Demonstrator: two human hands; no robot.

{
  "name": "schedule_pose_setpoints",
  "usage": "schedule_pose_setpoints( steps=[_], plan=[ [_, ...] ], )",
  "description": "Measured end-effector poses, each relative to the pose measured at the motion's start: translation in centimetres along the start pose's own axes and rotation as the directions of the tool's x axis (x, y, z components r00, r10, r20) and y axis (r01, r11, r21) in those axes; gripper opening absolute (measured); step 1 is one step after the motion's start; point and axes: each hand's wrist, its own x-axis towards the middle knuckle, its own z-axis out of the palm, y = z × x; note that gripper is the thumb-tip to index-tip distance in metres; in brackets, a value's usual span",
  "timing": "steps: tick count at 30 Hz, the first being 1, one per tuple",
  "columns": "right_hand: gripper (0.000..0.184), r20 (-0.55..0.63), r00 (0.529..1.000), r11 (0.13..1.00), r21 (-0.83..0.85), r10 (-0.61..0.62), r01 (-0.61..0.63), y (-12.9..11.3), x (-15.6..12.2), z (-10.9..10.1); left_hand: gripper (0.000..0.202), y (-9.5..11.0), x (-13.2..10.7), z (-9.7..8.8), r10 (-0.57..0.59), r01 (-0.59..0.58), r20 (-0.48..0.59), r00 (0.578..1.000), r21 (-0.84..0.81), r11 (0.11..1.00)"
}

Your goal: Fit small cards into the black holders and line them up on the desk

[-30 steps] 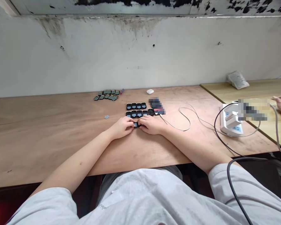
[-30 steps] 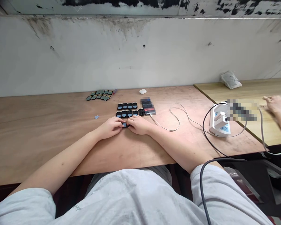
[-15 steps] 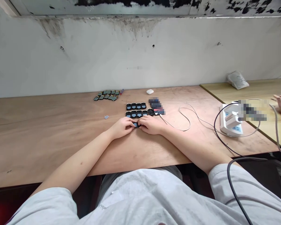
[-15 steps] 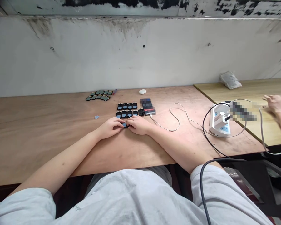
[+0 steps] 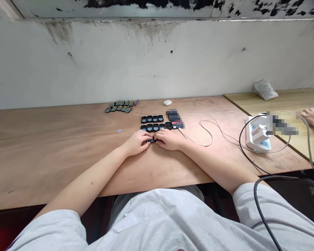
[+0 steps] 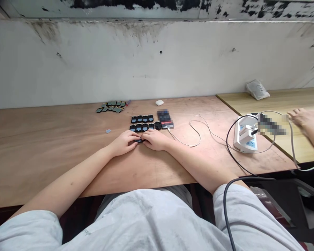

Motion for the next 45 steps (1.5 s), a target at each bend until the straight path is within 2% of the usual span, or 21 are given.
schedule_pose_setpoints(
  steps=[8, 14, 21, 26, 36, 39, 42, 44, 45],
  plan=[
    [0.013, -0.017, 1.000, 1.000, 0.007, 0.003, -0.003, 0.0, 0.0, 0.1, 0.029, 0.2, 0.1, -0.2, 0.009, -0.009, 0.005, 1.000, -0.037, 0.999],
    [0.015, -0.005, 1.000, 1.000, 0.017, 0.001, -0.001, -0.1, 0.0, -0.1, 0.021, -0.1, 0.0, 0.0, 0.029, -0.029, -0.013, 1.000, -0.051, 0.998],
    [0.010, -0.010, 1.000, 1.000, 0.010, -0.009, 0.009, 0.1, 0.0, 0.1, 0.025, -0.1, 0.0, 0.0, -0.001, 0.000, -0.009, 1.000, -0.016, 1.000],
    [0.012, -0.008, 1.000, 1.000, 0.015, 0.000, 0.000, -0.1, 0.0, -0.1, 0.020, -0.3, -0.1, 0.1, 0.016, -0.016, -0.036, 0.999, -0.003, 1.000],
    [0.011, 0.002, 1.000, 1.000, -0.002, 0.003, -0.003, 0.0, 0.0, 0.1, 0.024, -0.4, -0.3, 0.0, 0.068, -0.068, 0.010, 0.998, 0.043, 0.997],
    [0.020, -0.045, 0.999, 1.000, -0.014, -0.004, 0.003, -0.1, -0.2, 0.1, 0.022, -0.5, -0.4, 0.3, 0.103, -0.101, -0.035, 0.994, 0.041, 0.994],
    [0.039, -0.177, 0.984, 1.000, -0.028, 0.001, -0.006, -0.2, -0.5, 0.0, 0.021, -0.8, -0.4, 0.3, 0.099, -0.090, -0.139, 0.985, 0.069, 0.994],
    [0.043, -0.223, 0.975, 0.998, -0.048, 0.019, -0.031, -0.3, -0.6, 0.0, 0.021, -1.4, -0.2, 0.1, 0.024, 0.005, -0.259, 0.966, 0.111, 0.994],
    [0.042, -0.226, 0.974, 0.997, -0.065, 0.031, -0.047, -0.3, -0.7, -0.1, 0.021, -1.9, 0.0, 0.0, -0.041, 0.089, -0.325, 0.945, 0.134, 0.987]
  ],
)
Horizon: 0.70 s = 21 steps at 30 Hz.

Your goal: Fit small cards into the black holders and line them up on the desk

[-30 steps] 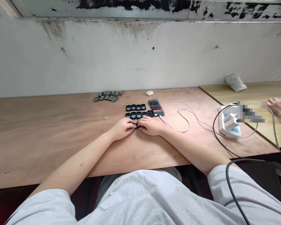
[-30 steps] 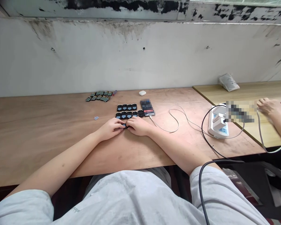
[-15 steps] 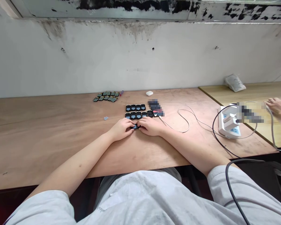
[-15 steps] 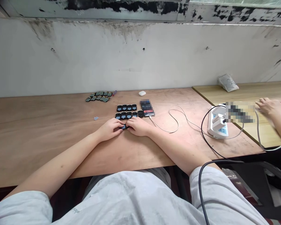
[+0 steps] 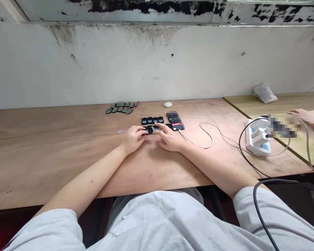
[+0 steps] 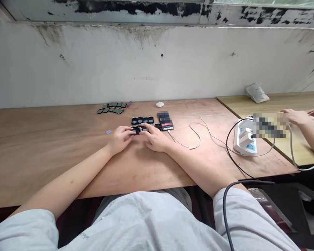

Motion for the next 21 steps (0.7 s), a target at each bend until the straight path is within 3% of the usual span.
schedule_pose_setpoints(
  steps=[3, 6, 9, 13, 21],
  plan=[
    [0.038, 0.025, 0.997, 0.991, -0.109, 0.074, -0.071, -0.2, 0.1, -0.2, 0.025, -2.2, 1.1, 0.1, -0.270, 0.288, -0.125, 0.955, 0.161, 0.944],
    [0.037, 0.002, 0.971, 0.935, -0.271, 0.239, -0.229, -0.5, 0.3, -0.2, 0.028, -4.5, 2.7, 0.7, -0.447, 0.449, -0.080, 0.891, 0.303, 0.841],
    [0.042, -0.056, 0.924, 0.848, -0.380, 0.377, -0.369, -0.4, 0.3, 0.1, 0.031, -5.8, 4.2, 1.6, -0.513, 0.476, -0.018, 0.858, 0.403, 0.782],
    [0.043, -0.078, 0.871, 0.774, -0.424, 0.485, -0.470, 0.2, 0.2, 0.7, 0.038, -6.2, 5.0, 2.4, -0.498, 0.448, 0.018, 0.867, 0.413, 0.793],
    [0.045, -0.012, 0.843, 0.750, -0.451, 0.537, -0.484, 0.3, 0.0, 0.7, 0.047, -6.7, 4.5, 2.4, -0.395, 0.340, 0.141, 0.908, 0.307, 0.889]
  ],
)
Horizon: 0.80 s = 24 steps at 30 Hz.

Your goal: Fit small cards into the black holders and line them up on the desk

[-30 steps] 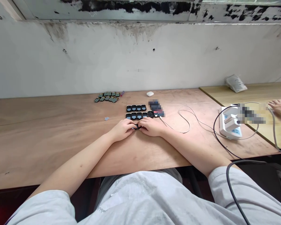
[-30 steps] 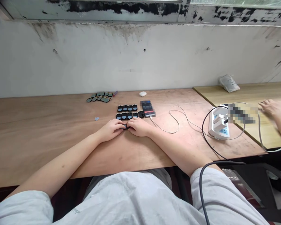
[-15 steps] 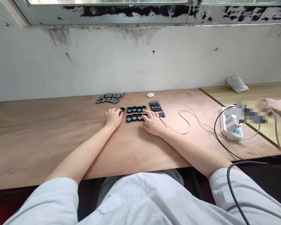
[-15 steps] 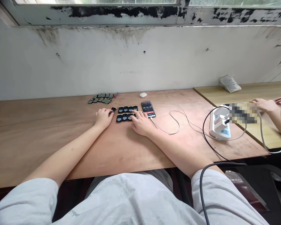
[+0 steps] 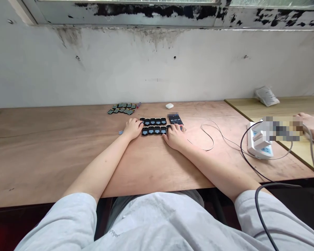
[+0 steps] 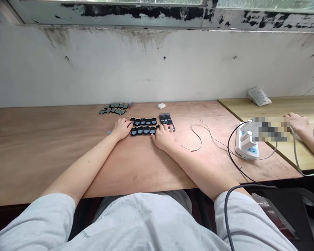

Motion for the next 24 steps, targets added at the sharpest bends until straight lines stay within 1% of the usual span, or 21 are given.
schedule_pose_setpoints(
  steps=[8, 14, 17, 19, 21, 23, 24],
  plan=[
    [0.049, 0.025, 0.999, 0.998, -0.052, 0.033, -0.032, -0.5, -0.1, -0.8, 0.049, 0.4, -0.4, -0.7, 0.103, -0.100, 0.033, 0.994, -0.077, 0.992],
    [0.048, 0.039, 0.999, 0.999, -0.047, 0.029, -0.027, -0.3, 0.0, -0.4, 0.051, 0.7, -0.7, -1.2, 0.093, -0.087, 0.045, 0.995, -0.118, 0.989],
    [0.046, 0.002, 1.000, 0.999, -0.033, 0.011, -0.010, -0.2, -0.1, -0.3, 0.051, 0.3, -1.6, -1.6, 0.097, -0.096, 0.002, 0.995, -0.135, 0.986],
    [0.044, -0.031, 1.000, 1.000, -0.025, -0.006, 0.006, -0.2, -0.1, -0.3, 0.048, -0.9, -2.5, -2.2, 0.091, -0.097, -0.061, 0.994, -0.113, 0.989],
    [0.042, -0.059, 0.998, 1.000, -0.020, -0.022, 0.020, -0.2, -0.1, -0.4, 0.043, -3.1, -3.7, -3.1, 0.037, -0.045, -0.131, 0.991, -0.058, 0.997],
    [0.040, -0.077, 0.996, 0.999, -0.008, -0.041, 0.040, -0.3, -0.2, -0.7, 0.043, -5.7, -5.0, -4.2, 0.009, -0.011, -0.134, 0.991, -0.014, 1.000],
    [0.039, -0.083, 0.995, 0.998, 0.004, -0.056, 0.057, -0.4, -0.2, -0.9, 0.044, -7.0, -5.6, -4.8, 0.012, -0.013, -0.096, 0.995, -0.006, 1.000]
  ],
)
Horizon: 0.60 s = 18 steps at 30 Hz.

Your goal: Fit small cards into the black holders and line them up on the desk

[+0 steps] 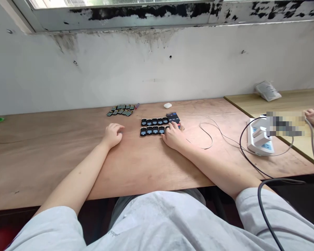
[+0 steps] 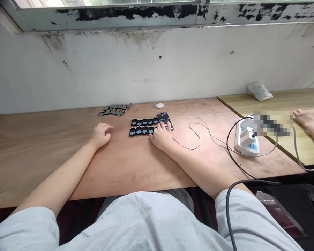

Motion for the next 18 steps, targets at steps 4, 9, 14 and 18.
schedule_pose_setpoints(
  steps=[4, 9, 14, 18],
  plan=[
    [0.038, 0.008, 0.988, 0.984, 0.087, -0.155, 0.154, -0.1, -0.1, -0.6, 0.045, -3.4, -1.7, -1.7, -0.042, 0.043, 0.080, 0.996, -0.002, 0.999],
    [0.028, 0.059, 0.887, 0.861, 0.278, -0.458, 0.426, -0.1, -0.3, -0.7, 0.037, -3.5, -1.8, -1.2, -0.011, 0.012, 0.052, 0.999, -0.030, 0.999],
    [0.036, 0.075, 0.811, 0.763, 0.397, -0.581, 0.510, -0.1, -0.5, -0.5, 0.025, -2.4, -1.3, -0.5, 0.007, -0.001, 0.058, 0.998, -0.103, 0.995],
    [0.041, 0.045, 0.835, 0.775, 0.402, -0.549, 0.488, 0.0, -0.4, -0.4, 0.013, -0.9, -1.2, -0.5, -0.010, 0.017, 0.039, 0.999, -0.176, 0.984]
  ],
)
